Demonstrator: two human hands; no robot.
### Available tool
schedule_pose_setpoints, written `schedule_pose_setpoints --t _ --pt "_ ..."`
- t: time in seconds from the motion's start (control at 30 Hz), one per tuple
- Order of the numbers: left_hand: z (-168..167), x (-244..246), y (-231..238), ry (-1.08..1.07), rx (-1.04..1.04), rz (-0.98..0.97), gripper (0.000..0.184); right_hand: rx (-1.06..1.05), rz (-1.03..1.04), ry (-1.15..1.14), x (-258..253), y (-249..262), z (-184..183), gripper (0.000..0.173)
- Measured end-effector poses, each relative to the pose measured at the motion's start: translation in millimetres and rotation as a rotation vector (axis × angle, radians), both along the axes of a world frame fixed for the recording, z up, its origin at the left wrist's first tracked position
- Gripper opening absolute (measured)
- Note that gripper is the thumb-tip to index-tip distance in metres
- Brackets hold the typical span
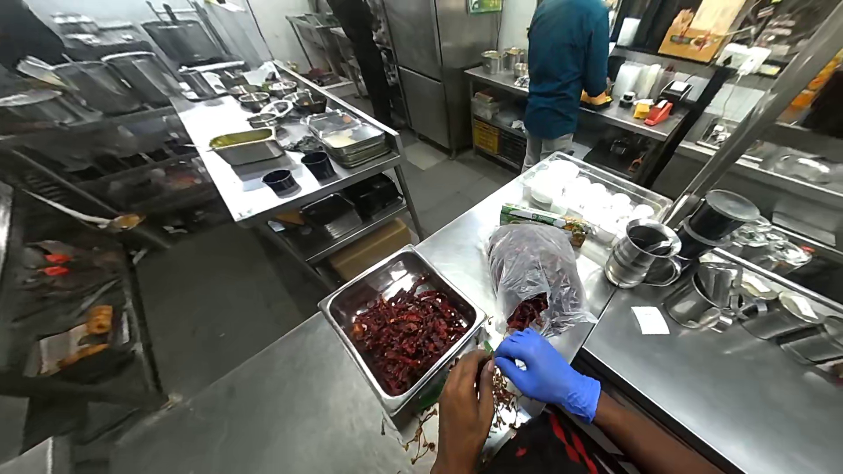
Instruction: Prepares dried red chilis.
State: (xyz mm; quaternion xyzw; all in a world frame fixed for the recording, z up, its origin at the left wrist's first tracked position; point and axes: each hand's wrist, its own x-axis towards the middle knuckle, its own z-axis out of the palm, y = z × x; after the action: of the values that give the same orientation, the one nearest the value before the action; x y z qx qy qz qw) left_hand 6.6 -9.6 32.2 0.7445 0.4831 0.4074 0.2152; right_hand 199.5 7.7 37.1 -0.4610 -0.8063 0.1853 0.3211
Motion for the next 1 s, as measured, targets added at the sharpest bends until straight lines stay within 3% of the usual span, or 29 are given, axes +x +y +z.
schedule_pose_setpoints --t 0.1,0.23,0.37,0.57,0.7,0.8,0.9,1.0 --pt "0.8 1.3 -0.8 -0.164 -0.048 -0.006 0.023 0.031 0.005 0.087 -2.9 -1.5 -5.0 0.028" --pt "6.2 3.5 -3.2 -0.524 -0.239 -0.159 0.015 -0.245 0.030 0.399 -6.4 -7.4 -5.4 0.036" --pt "4.1 13.3 -7.9 -0.374 -0.141 -0.078 0.015 -0.511 -0.042 0.681 -17.0 -9.1 -3.1 0.043" --pt "-1.8 19.3 -6.8 -0.091 0.216 0.150 0.025 -0.731 -0.050 0.999 -39.8 -12.4 10.4 0.045" --pt "12.7 15.8 -9.5 -0.251 0.205 0.137 0.021 -0.920 0.080 1.415 -56.7 -17.9 17.5 0.036" --pt "27.2 17.5 -12.9 -0.568 0.063 0.071 0.014 -1.025 0.212 1.684 -65.1 -19.6 19.4 0.036" --pt "30.4 14.5 -11.6 -0.820 -0.092 0.021 0.013 -0.910 0.223 1.551 -68.1 -12.5 15.2 0.040" --pt "24.9 -3.4 5.9 -0.671 -0.213 0.051 0.013 -0.735 0.067 1.132 -62.5 0.3 -7.1 0.040"
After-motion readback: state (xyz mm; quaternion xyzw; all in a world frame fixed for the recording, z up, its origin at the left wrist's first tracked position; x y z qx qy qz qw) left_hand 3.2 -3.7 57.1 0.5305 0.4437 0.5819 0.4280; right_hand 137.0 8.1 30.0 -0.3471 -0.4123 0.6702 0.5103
